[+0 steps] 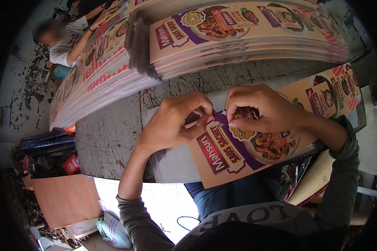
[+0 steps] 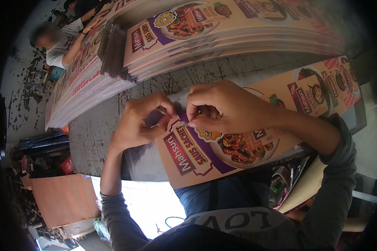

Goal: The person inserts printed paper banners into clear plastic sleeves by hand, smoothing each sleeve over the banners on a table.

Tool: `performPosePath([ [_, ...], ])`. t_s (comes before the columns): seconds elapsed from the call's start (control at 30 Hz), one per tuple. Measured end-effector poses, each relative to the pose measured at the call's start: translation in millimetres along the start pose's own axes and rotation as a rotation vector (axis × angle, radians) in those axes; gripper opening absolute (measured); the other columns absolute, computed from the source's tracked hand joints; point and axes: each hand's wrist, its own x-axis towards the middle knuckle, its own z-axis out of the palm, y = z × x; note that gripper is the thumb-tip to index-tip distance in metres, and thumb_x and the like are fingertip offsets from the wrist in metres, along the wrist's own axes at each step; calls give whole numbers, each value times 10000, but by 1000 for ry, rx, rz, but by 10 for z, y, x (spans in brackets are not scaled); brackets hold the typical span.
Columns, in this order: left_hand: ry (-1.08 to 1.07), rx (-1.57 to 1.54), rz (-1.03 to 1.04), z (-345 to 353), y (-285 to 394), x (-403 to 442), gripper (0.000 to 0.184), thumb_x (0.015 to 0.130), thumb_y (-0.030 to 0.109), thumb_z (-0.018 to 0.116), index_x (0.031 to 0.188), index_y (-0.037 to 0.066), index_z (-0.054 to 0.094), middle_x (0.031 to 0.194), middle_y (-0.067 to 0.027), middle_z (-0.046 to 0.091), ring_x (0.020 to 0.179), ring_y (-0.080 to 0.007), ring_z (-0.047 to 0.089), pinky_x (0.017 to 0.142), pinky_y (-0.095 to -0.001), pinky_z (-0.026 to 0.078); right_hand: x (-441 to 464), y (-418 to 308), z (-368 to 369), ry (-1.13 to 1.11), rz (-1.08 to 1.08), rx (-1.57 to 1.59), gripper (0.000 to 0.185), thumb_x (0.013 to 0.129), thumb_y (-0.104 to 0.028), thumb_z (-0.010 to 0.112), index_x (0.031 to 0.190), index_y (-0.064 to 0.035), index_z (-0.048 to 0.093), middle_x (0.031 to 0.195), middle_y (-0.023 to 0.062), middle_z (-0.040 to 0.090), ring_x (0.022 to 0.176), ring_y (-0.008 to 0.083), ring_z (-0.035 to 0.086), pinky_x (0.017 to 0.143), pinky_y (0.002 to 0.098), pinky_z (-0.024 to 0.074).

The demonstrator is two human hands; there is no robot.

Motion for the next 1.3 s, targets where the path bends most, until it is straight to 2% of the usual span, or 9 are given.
performPosePath([
  [0.17,62,-56,-30,69,36,-9,220,646,-67,673,838,24,615,816,-72,591,747,-183,617,638,-288,503,-1,-1,3,-1,7,-8,131,794,-124,641,802,-14,570,795,54,567,617,123,580,543,243,464],
  [0.53,4,351,204,88,-5,-18,147,683,66,691,812,48,622,779,-47,573,713,-206,601,602,-311,480,4,-16,-6,-9,28,-4,128,792,-122,642,806,-17,570,793,52,564,622,122,579,543,247,459],
  [0.87,62,176,189,60,-60,-33,147,751,29,632,841,3,519,807,-89,553,706,-240,596,595,-332,482,-8,2,13,-6,-6,-13,127,802,-120,630,814,-11,565,798,64,555,599,132,576,542,249,468],
  [0.97,131,190,104,54,-33,-90,141,790,4,591,888,13,490,777,-101,556,692,-255,599,594,-339,474,-42,30,94,26,44,0,165,785,-107,647,927,-40,595,912,54,514,665,113,551,546,238,443],
  [1.03,218,60,-41,38,13,-113,117,815,16,557,902,25,479,714,-101,547,647,-272,591,585,-349,467,-46,42,158,68,-185,-313,261,770,-118,661,1016,-60,595,982,71,460,728,139,535,604,260,450],
  [1.07,220,60,-42,36,15,-117,117,815,16,557,902,25,479,714,-101,547,647,-272,591,585,-349,467,-70,-17,136,-42,-89,-319,317,760,-128,669,1063,-75,594,1001,78,434,770,161,516,651,282,446],
  [1.17,299,164,-51,12,25,-129,61,821,21,529,862,28,485,669,-93,541,610,-279,581,564,-351,462,-71,17,154,-12,-137,-251,237,767,-121,661,985,-55,598,977,78,440,764,170,515,656,287,442],
  [1.23,212,562,5,-49,30,-126,88,807,72,574,828,31,500,651,-88,532,587,-272,573,550,-344,460,-68,24,116,-25,-151,-217,206,767,-118,658,947,-46,587,972,79,445,767,176,519,658,290,443],
  [1.3,215,657,44,-37,1,-123,110,788,97,595,824,35,511,669,-81,533,606,-262,575,570,-335,465,-59,1,92,-43,-166,-185,179,768,-114,655,909,-37,576,967,79,450,770,182,523,659,292,444],
])
